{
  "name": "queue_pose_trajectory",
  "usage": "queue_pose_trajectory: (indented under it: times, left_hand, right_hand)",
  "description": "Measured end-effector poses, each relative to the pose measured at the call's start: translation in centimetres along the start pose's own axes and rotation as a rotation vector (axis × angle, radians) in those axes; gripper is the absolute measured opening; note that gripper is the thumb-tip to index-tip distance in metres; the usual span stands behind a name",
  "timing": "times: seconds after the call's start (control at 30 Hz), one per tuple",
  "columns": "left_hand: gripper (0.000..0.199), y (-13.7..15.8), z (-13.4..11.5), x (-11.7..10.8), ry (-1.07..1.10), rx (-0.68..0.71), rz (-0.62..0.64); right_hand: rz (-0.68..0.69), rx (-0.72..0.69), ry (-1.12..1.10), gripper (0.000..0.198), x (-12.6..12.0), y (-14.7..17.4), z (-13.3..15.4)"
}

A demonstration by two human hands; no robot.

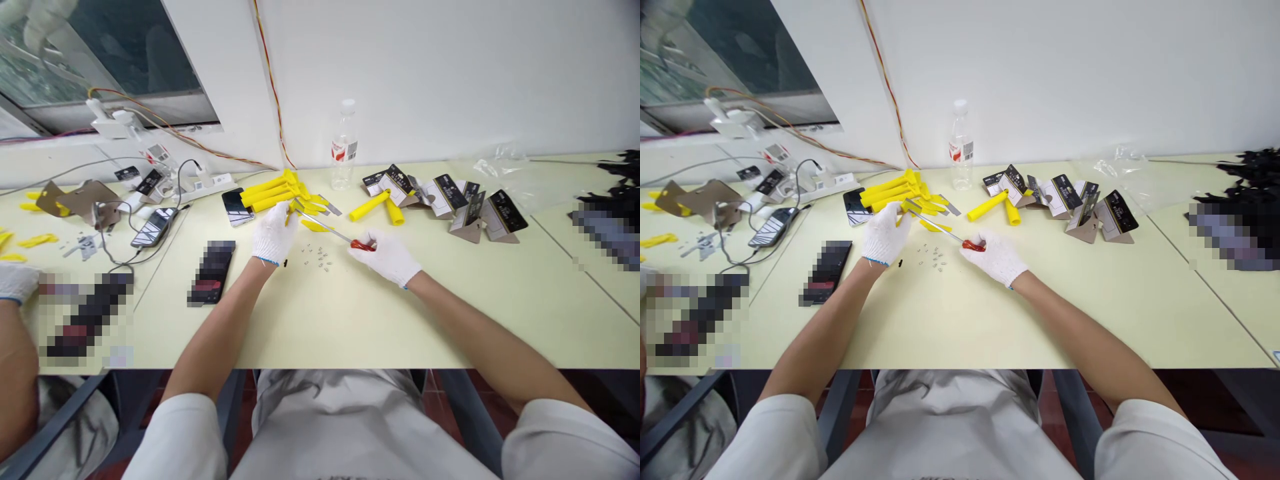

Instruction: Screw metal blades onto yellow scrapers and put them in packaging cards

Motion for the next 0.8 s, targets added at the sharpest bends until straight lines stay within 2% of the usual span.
queue_pose_trajectory:
  times: [0.13,0.27,0.5,0.67,0.8]
  left_hand:
    - [0.016,-0.01,0.05,-0.08,0.035,-0.017,0.007]
    - [0.016,-0.08,0.02,-0.14,0.058,-0.019,0.006]
    - [0.018,-0.08,-0.14,-0.2,0.08,-0.027,0.013]
    - [0.018,-0.1,-0.2,-0.19,0.046,-0.015,0.007]
    - [0.018,-0.06,-0.25,-0.1,0.057,0.01,0.009]
  right_hand:
    - [-0.101,-0.071,0.12,0.035,-0.16,0.13,0.1]
    - [-0.099,-0.108,0.12,0.034,-0.41,0.24,0.26]
    - [0.043,-0.089,0.044,0.044,-0.15,0.17,0.3]
    - [0.256,0.022,-0.183,0.054,0.1,0.43,0.25]
    - [0.359,0.071,-0.305,0.057,-0.03,0.55,0.11]
Point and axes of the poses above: each hand's wrist, its own y-axis away from the middle knuckle, its own x-axis out of the palm, z = x × y, the point moved 3 cm from there along -y, towards the middle knuckle, and after that the axes turned 11 degrees about y, right-handed, at the moved point
